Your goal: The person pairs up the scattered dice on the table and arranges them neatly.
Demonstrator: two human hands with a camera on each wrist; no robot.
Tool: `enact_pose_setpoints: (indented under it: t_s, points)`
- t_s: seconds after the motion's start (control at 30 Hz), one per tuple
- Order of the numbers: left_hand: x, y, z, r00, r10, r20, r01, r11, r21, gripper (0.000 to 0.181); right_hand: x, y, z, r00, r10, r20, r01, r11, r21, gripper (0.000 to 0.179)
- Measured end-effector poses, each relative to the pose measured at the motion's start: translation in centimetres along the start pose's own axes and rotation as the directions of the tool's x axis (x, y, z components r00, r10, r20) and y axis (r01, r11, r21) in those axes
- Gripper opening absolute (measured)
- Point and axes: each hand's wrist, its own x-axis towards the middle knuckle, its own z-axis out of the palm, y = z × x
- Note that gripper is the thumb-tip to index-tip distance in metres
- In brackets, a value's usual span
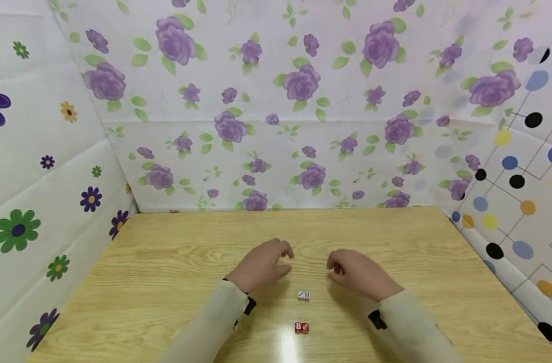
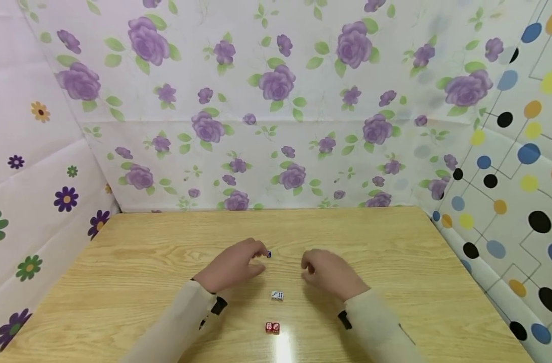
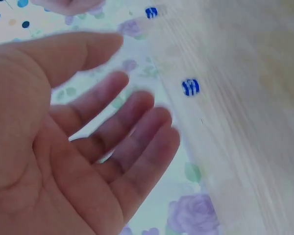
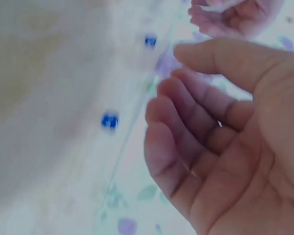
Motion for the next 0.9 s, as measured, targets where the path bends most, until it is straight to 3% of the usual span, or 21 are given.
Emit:
enact_pose_setpoints:
  t_s: [0.1,0.27,0.57,0.7,0.9]
  points:
    - [1.1,-0.8,0.2,0.999,-0.030,-0.012,0.030,0.999,0.023,0.034,0.7,1.6,-0.6,0.997,0.060,-0.055,-0.064,0.996,-0.066,0.010]
    - [2.9,-1.7,1.3,0.997,-0.074,0.026,0.073,0.996,0.049,0.037,1.9,3.4,0.1,0.990,0.130,-0.048,-0.136,0.976,-0.168,0.022]
    - [4.4,-1.9,1.9,0.995,-0.096,0.028,0.094,0.995,0.043,0.036,3.1,3.9,2.1,0.992,0.114,-0.048,-0.121,0.974,-0.192,0.012]
    - [4.7,-1.9,1.8,0.995,-0.102,0.009,0.102,0.995,0.016,0.027,3.3,3.8,2.1,0.993,0.109,-0.050,-0.117,0.974,-0.195,0.004]
    - [4.8,-2.2,1.9,0.995,-0.104,-0.006,0.104,0.995,0.000,0.004,3.4,3.8,2.1,0.990,0.135,-0.051,-0.142,0.973,-0.181,0.006]
